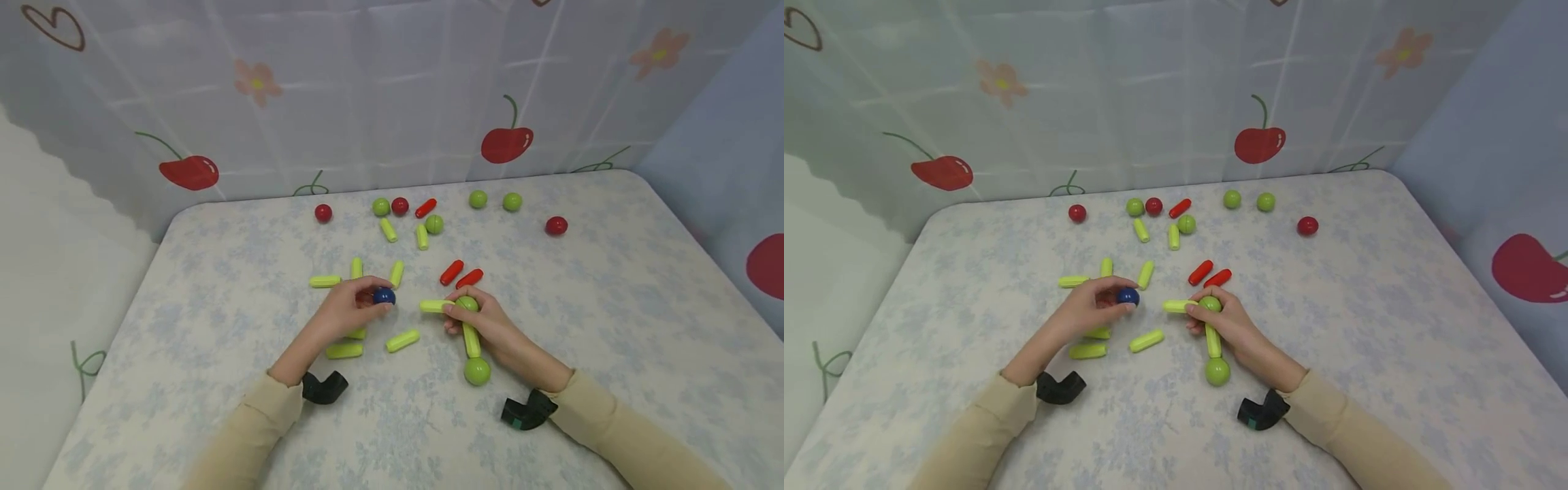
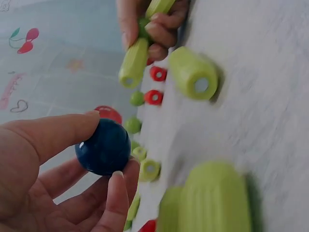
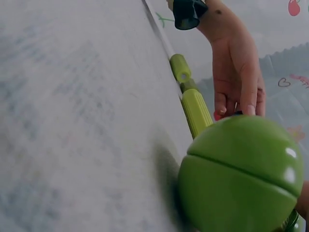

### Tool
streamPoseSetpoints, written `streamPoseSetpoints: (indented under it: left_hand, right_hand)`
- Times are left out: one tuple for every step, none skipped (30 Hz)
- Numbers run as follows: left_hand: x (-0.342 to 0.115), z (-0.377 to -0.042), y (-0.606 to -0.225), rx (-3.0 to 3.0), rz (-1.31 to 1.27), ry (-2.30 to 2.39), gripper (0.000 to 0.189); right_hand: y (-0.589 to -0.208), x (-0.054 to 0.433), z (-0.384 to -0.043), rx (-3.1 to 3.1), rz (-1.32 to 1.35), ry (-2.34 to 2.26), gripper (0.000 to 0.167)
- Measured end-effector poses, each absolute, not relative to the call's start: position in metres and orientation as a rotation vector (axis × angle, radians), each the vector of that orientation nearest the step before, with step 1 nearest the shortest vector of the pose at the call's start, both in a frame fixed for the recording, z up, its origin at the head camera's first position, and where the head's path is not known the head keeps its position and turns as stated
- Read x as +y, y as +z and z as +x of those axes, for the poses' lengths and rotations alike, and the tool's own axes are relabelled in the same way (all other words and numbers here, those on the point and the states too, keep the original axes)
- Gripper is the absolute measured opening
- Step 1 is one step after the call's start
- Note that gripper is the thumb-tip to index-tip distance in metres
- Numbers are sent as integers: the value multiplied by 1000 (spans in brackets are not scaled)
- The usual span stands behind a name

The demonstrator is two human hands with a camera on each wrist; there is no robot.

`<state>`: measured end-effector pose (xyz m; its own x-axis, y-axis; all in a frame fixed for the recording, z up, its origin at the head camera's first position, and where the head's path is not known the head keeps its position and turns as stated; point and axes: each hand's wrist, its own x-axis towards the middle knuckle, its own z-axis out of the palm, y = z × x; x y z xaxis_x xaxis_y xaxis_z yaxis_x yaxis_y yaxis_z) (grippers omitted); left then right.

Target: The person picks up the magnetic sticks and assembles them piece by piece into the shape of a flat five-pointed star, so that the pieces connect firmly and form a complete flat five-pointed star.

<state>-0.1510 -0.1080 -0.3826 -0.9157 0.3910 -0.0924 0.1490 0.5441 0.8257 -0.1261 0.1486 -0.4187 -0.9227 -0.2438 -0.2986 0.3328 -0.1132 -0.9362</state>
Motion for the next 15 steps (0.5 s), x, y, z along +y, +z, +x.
streamPoseSetpoints:
  left_hand:
    - [-105,-150,-385,2492,467,1316,33]
    - [-102,-149,-388,2459,472,1330,33]
    - [-99,-149,-389,2428,471,1345,32]
    - [-97,-148,-391,2406,471,1354,32]
    - [-95,-148,-393,2382,466,1364,32]
    - [-94,-147,-394,2359,468,1373,31]
    - [-92,-147,-395,2343,473,1381,31]
    - [-91,-146,-396,2329,471,1390,30]
    - [-89,-145,-397,2321,476,1397,30]
    - [-88,-145,-397,2315,481,1402,30]
    - [-87,-144,-398,2308,482,1413,30]
    - [-86,-144,-398,2300,484,1426,30]
    - [-85,-143,-398,2295,478,1437,30]
    - [-84,-142,-398,2289,465,1454,31]
    - [-83,-142,-399,2281,455,1474,32]
  right_hand:
    - [-419,148,-126,1785,102,-2095,24]
    - [-419,148,-126,1783,106,-2098,24]
    - [-418,148,-126,1782,112,-2099,24]
    - [-419,148,-126,1782,115,-2098,24]
    - [-419,148,-127,1783,117,-2093,24]
    - [-419,148,-127,1784,117,-2088,25]
    - [-419,148,-127,1785,118,-2083,26]
    - [-419,148,-127,1786,117,-2079,26]
    - [-419,148,-128,1788,116,-2076,27]
    - [-420,149,-128,1789,114,-2072,27]
    - [-420,149,-128,1790,112,-2070,27]
    - [-420,149,-128,1791,111,-2067,26]
    - [-420,149,-128,1792,109,-2065,26]
    - [-420,148,-129,1794,105,-2064,26]
    - [-420,148,-129,1798,98,-2061,26]
